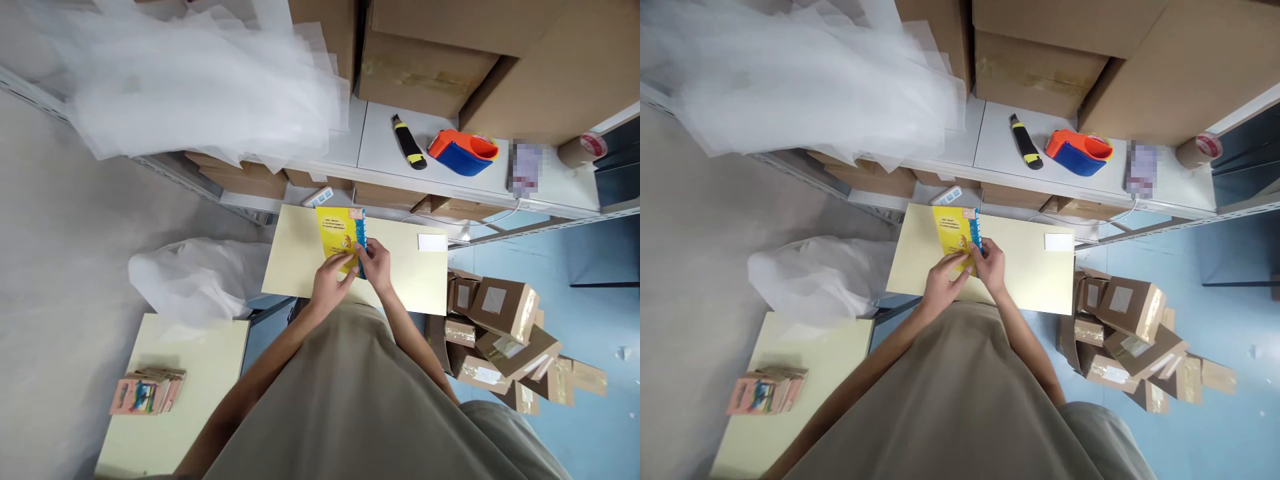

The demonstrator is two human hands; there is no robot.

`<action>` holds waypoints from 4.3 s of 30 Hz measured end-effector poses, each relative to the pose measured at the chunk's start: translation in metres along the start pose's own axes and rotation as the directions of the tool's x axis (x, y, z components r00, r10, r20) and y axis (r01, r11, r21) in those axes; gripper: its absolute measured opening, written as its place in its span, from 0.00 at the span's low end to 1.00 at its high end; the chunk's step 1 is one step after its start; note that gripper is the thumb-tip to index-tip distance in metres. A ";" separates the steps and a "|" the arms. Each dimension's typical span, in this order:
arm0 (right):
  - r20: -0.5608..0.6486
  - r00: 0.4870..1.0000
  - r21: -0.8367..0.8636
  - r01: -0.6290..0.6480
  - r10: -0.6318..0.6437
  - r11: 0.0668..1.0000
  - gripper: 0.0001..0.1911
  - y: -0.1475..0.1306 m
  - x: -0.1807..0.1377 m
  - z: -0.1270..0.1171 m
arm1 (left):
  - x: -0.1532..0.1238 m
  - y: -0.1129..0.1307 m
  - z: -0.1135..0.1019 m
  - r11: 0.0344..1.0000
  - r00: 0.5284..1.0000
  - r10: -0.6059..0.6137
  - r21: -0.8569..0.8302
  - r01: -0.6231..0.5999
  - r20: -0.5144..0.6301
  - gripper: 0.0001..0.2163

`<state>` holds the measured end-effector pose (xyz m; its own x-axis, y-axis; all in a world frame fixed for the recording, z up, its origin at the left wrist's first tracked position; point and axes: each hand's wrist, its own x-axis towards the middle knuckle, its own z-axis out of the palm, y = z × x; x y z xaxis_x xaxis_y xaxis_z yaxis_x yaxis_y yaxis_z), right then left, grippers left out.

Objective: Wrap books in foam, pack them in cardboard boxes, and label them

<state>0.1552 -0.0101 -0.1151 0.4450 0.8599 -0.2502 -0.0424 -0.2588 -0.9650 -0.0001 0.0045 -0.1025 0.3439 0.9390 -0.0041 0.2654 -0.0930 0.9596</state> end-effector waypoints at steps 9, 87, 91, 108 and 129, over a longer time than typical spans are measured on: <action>0.169 0.983 0.235 -0.112 0.073 0.966 0.30 -0.026 -0.008 -0.030 | 0.026 -0.004 -0.081 0.816 0.910 -0.354 -0.404 0.413 0.216 0.38; 0.274 0.940 0.040 0.199 -0.202 0.979 0.27 -0.008 -0.034 -0.046 | -0.009 -0.015 -0.112 0.967 0.989 -0.140 -0.211 0.145 0.038 0.25; 0.305 0.930 0.024 0.207 -0.204 0.978 0.27 -0.010 -0.036 -0.052 | -0.011 -0.016 -0.116 0.952 0.984 -0.138 -0.259 0.164 0.114 0.29; 0.273 0.962 0.063 -0.016 -0.002 0.998 0.33 -0.004 -0.046 -0.036 | -0.015 -0.008 -0.097 0.960 0.977 -0.211 -0.184 0.211 0.019 0.24; 0.328 0.943 0.301 -0.166 0.061 0.939 0.39 0.063 -0.010 -0.004 | -0.028 0.039 -0.054 0.864 0.935 0.306 0.359 -0.353 0.182 0.11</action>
<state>0.1511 -0.0367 -0.1730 0.1232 0.9391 -0.3209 -0.3833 -0.2532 -0.8882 -0.0483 -0.0073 -0.0500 0.5664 0.7889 0.2384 0.4314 -0.5303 0.7298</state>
